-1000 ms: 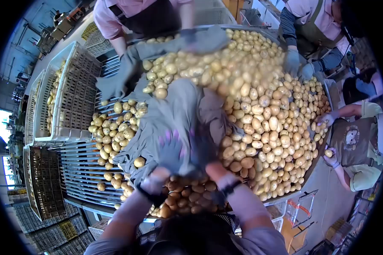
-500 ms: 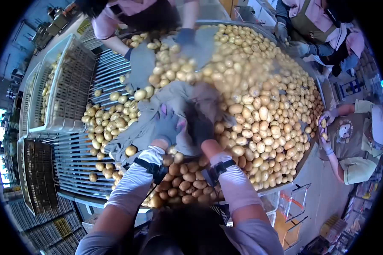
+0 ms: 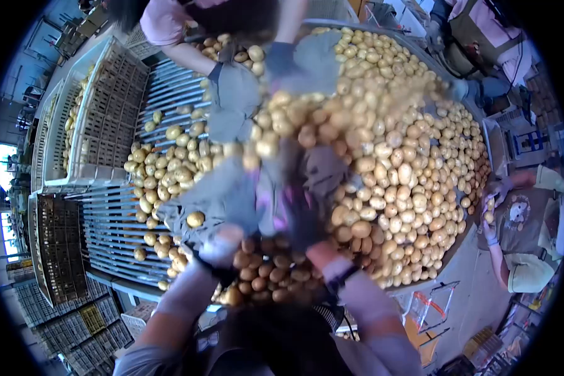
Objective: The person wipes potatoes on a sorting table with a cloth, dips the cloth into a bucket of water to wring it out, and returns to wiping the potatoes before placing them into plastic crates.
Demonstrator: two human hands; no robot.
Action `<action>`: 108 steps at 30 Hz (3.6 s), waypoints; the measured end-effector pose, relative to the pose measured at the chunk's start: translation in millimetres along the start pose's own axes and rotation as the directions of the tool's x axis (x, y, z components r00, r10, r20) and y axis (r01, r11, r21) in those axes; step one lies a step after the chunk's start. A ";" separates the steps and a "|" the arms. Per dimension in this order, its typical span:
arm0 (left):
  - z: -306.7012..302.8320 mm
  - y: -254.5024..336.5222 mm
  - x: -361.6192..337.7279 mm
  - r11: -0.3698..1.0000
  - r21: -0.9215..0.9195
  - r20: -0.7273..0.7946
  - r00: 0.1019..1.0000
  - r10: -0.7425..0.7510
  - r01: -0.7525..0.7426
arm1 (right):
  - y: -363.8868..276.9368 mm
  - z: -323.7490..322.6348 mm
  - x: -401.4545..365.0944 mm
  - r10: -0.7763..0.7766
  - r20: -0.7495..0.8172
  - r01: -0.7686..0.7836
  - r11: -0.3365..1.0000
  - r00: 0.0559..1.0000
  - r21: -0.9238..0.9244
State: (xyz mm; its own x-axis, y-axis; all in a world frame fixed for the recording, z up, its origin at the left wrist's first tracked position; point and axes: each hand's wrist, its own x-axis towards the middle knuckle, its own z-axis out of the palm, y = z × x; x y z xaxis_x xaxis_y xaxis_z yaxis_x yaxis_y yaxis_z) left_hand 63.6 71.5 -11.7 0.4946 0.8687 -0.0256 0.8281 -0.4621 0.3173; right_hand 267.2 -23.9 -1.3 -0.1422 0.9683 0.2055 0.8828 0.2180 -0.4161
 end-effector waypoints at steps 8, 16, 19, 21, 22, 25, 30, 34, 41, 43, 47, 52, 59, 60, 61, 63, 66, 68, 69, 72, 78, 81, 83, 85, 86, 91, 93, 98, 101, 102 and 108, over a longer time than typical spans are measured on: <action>-38.5 9.9 -13.4 0.991 -0.079 0.113 0.989 -0.101 0.110 | -20.8 -4.4 20.2 0.159 0.018 -0.154 0.974 0.987 -0.165; -37.0 29.9 -84.2 0.991 -0.027 0.075 0.988 0.132 -0.130 | -17.7 10.2 -69.1 -0.063 0.210 0.121 0.955 0.976 -0.272; -5.3 10.8 7.7 0.991 0.121 -0.045 0.998 -0.048 0.053 | -5.7 26.9 7.1 -0.084 0.135 0.093 0.994 0.987 -0.064; -34.2 13.1 49.0 0.996 0.038 -0.049 0.996 -0.081 0.083 | -45.2 -12.4 51.5 0.084 0.053 -0.085 0.996 0.995 0.018; -34.6 10.8 56.3 0.996 0.037 -0.086 0.993 -0.079 0.083 | -42.0 -14.2 62.1 0.060 0.032 -0.060 0.998 0.998 0.002; -25.9 2.1 40.7 0.993 0.042 -0.159 0.982 -0.099 0.107 | -39.6 -9.5 64.2 -0.019 0.059 0.020 0.999 0.998 -0.031; -51.0 -21.0 -79.6 0.979 0.016 -0.087 0.975 0.205 -0.204 | -5.5 -32.8 -13.9 -0.161 0.098 0.163 0.987 0.982 -0.004; -103.2 -48.2 -130.7 0.993 -0.110 -0.248 0.969 0.010 -0.038 | 14.0 -62.5 -37.4 -0.025 -0.106 0.009 0.990 0.994 -0.142; -97.9 -33.6 -114.7 0.950 0.214 -0.213 0.960 -0.180 0.226 | -6.4 -56.4 4.9 0.081 -0.255 -0.134 0.971 0.964 -0.198; -86.9 -36.7 -107.3 0.951 0.231 -0.123 0.975 -0.183 0.207 | -2.9 -47.3 7.6 -0.015 -0.317 -0.075 0.960 0.948 -0.269; -86.8 -71.1 -115.6 0.968 -0.064 -0.144 0.958 -0.249 0.242 | 29.7 -37.9 7.8 -0.030 -0.271 -0.048 0.959 0.962 -0.279; -178.3 -102.4 -132.3 0.846 -0.513 -0.505 0.744 -0.437 0.149 | 30.0 -67.8 -10.2 0.311 -0.162 -0.265 0.930 0.936 0.253; -314.2 -112.1 -199.1 0.502 -0.864 -0.373 0.631 -0.680 0.031 | 51.7 -111.0 -47.2 0.403 -0.500 -0.101 0.845 0.766 0.525; -339.3 -95.2 -218.0 0.368 -0.929 -0.279 0.601 -0.749 0.028 | 22.8 -140.2 -58.6 0.392 -0.444 -0.032 0.777 0.806 0.629; -341.4 -103.3 -240.0 0.408 -0.911 -0.284 0.637 -0.717 0.052 | -27.3 -184.5 -66.5 0.290 -0.325 -0.115 0.877 0.900 0.466; -306.5 -161.5 -286.2 0.658 -0.736 -0.365 0.726 -0.582 0.157 | -46.1 -193.8 -101.4 0.361 -0.128 -0.188 0.720 0.924 0.668; -275.1 -162.1 -343.6 0.731 -0.414 -0.205 0.727 -0.655 0.542 | -89.2 -191.5 -133.1 0.285 0.119 -0.309 0.874 0.951 0.376; -231.2 -167.3 -361.6 0.867 -0.089 -0.193 0.845 -0.498 0.491 | -108.3 -172.8 -133.2 0.238 0.153 -0.251 0.965 0.959 0.070; -215.1 -161.4 -360.9 0.927 0.019 -0.149 0.918 -0.368 0.375 | -106.1 -151.4 -131.4 0.067 0.119 -0.057 0.995 0.991 -0.081; -123.9 -141.6 -351.2 0.996 -0.009 -0.072 0.994 -0.084 0.083 | -96.5 -62.5 -143.5 0.030 0.277 -0.028 1.000 0.961 -0.011; -91.7 -102.1 -262.0 0.997 0.034 0.151 0.985 -0.078 0.074 | -122.9 -2.5 -90.4 0.074 0.376 0.000 0.981 0.924 -0.193; -103.1 -105.3 -189.6 0.991 -0.028 0.289 0.950 -0.118 0.132 | -118.2 16.4 -34.4 -0.012 0.232 0.064 0.975 0.973 -0.215; -60.3 -121.8 -130.5 0.968 -0.064 0.074 0.969 -0.236 0.241 | -111.4 21.3 -3.9 0.087 0.143 -0.071 0.991 0.986 -0.115; -83.3 -114.1 -78.2 0.949 0.174 -0.002 0.964 -0.268 0.264 | -107.4 18.6 19.0 0.208 0.137 -0.211 0.978 0.968 0.001; -84.2 -117.2 -57.1 0.938 0.191 0.007 0.955 -0.296 0.289 | -117.1 11.2 30.2 0.224 0.171 -0.217 0.974 0.959 -0.060; -52.3 -101.3 -112.5 0.984 0.177 0.012 1.000 0.008 -0.010 | -140.4 -23.2 11.9 0.260 0.263 -0.279 0.959 0.929 0.038; -61.3 -74.9 -173.7 0.982 0.102 0.277 0.953 0.124 -0.157 | -126.8 -6.9 -41.4 0.115 0.231 -0.085 0.987 0.966 -0.135; -56.4 -49.5 -189.5 0.989 -0.041 0.379 0.913 0.150 -0.145 | -98.7 23.1 -99.2 0.118 0.283 -0.098 0.992 0.952 -0.082; -45.6 -43.3 -110.5 0.976 0.179 0.256 0.964 0.076 -0.125 | -75.5 45.7 -36.6 0.143 0.093 -0.144 0.990 0.985 0.000; -58.6 -36.7 -79.2 0.956 0.288 0.328 0.943 -0.052 -0.047 | -81.4 28.7 -3.8 0.152 0.132 -0.127 0.975 0.979 -0.184; -71.6 -50.8 21.3 0.975 0.053 0.084 0.972 -0.218 0.214 | -91.0 12.9 99.4 0.324 0.197 -0.274 0.930 0.925 -0.245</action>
State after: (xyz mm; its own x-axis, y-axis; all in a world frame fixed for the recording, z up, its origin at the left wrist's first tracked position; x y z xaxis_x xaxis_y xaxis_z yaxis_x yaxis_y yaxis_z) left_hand 13.2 126.2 39.5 0.3230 0.9304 -0.1733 0.9274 -0.2746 0.2540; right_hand 166.9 54.1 45.6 0.0666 0.9906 -0.1191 0.9697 -0.0924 -0.2260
